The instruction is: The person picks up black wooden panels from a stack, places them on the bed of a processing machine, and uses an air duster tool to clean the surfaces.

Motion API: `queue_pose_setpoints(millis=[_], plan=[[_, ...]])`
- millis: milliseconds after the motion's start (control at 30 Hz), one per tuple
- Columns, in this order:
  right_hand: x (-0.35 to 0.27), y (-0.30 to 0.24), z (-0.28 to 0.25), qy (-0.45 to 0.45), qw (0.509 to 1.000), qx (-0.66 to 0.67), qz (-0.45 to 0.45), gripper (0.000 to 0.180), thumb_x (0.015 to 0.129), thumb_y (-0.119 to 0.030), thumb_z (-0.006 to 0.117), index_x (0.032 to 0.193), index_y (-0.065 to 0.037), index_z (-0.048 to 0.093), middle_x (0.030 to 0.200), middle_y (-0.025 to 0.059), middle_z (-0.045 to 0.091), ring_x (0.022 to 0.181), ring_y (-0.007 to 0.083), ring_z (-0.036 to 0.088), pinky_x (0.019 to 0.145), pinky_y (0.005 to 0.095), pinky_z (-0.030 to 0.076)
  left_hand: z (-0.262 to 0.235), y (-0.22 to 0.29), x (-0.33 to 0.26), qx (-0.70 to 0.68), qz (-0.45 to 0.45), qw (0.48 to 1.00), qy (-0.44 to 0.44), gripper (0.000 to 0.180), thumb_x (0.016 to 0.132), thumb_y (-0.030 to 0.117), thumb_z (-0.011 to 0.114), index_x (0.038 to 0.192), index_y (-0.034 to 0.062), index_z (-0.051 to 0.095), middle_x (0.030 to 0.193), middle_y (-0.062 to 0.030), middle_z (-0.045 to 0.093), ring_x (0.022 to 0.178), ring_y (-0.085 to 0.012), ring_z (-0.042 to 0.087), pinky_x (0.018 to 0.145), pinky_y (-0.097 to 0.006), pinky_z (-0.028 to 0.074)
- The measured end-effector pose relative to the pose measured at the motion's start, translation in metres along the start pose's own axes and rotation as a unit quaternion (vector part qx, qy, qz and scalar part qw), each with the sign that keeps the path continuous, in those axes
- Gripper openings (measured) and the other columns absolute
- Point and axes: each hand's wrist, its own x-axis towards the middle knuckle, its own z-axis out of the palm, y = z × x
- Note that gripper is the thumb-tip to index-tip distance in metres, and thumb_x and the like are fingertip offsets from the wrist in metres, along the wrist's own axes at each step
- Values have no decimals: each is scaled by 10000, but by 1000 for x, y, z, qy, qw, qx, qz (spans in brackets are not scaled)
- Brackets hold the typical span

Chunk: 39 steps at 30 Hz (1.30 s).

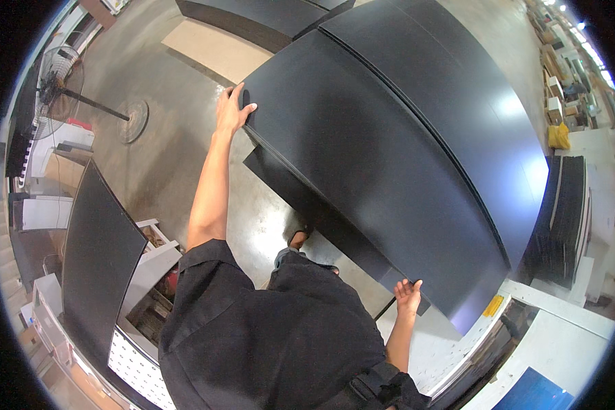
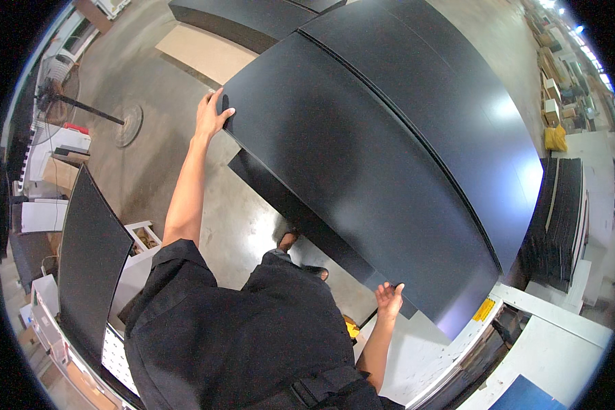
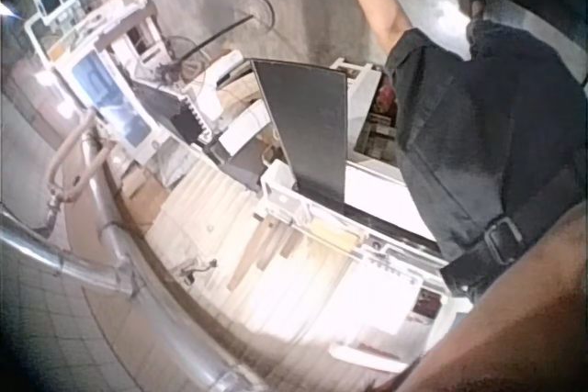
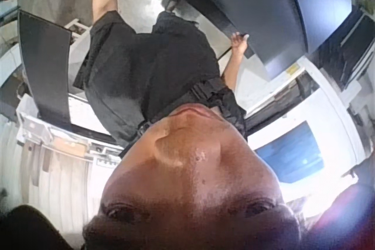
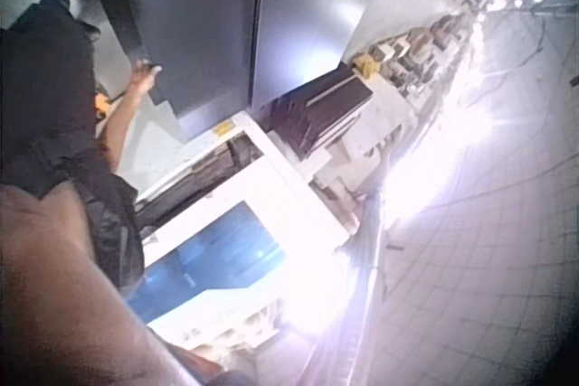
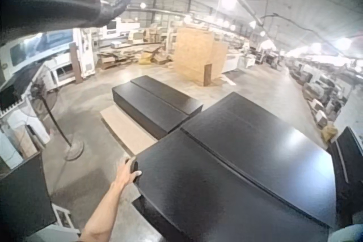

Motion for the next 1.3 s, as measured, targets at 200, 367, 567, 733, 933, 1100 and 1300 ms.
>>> queue_pose_setpoints(millis=[200, 367, 567, 733, 933, 1100, 1300], plan=[[6, 0, -6, 4, 999, 37, 14, 477, 966, -532, 688, 1012, -63, 611, 1020, 75, 711, 1050, 286, 665, 938, 468, 549, -18, 12, -3, 5, -33, 999, -31, 848, 747, 403, 899, 1494, 231, 534, 1469, -202, 522, 1373, -386, 469, 1125, -523, 390], [2, 3, -13, -3, 995, 98, 12, 466, 948, -508, 723, 982, -56, 616, 1017, 87, 707, 992, 268, 663, 987, 474, 532, -35, 11, -24, 30, -63, 996, -54, 835, 756, 501, 867, 1480, 242, 539, 1414, -209, 544, 1343, -387, 487, 1088, -556, 394], [-10, 27, -47, 25, 992, 119, -29, 432, 935, -510, 743, 1061, -115, 623, 965, 54, 688, 822, 184, 620, 956, 417, 518, -40, -25, -81, 46, -116, 990, 63, 664, 869, 602, 714, 1358, 158, 641, 1239, -226, 630, 1205, -410, 578, 1031, -525, 455], [-40, 44, -71, -12, 994, 104, -30, 384, 962, -505, 713, 1094, -165, 591, 935, 9, 643, 783, 147, 558, 927, 424, 500, -61, -43, -135, 71, -180, 971, 139, 409, 964, 480, 651, 1129, 117, 742, 1063, -141, 700, 1054, -358, 645, 956, -501, 468], [-61, 55, -87, -13, 996, 92, 6, 395, 971, -504, 699, 1143, -164, 596, 933, 9, 628, 770, 147, 546, 917, 419, 505, -63, -72, -158, 13, -225, 949, 221, 407, 1009, 419, 635, 1106, 40, 748, 966, -157, 736, 876, -296, 696, 835, -423, 537], [-69, 47, -84, -44, 996, 81, 7, 325, 997, -451, 681, 1095, -148, 620, 944, 35, 656, 814, 187, 618, 882, 432, 569, -56, -79, -154, -102, -297, 915, 252, 461, 1042, 432, 582, 1117, 2, 729, 927, -163, 743, 826, -248, 664, 814, -387, 518], [-56, 47, -86, 10, 994, 93, 47, 399, 990, -503, 662, 1083, -117, 626, 918, 42, 632, 806, 204, 607, 920, 446, 558, -59, -73, -151, -118, -328, 907, 237, 486, 1053, 442, 557, 1055, 2, 761, 897, -140, 751, 839, -188, 648, 819, -359, 510]])
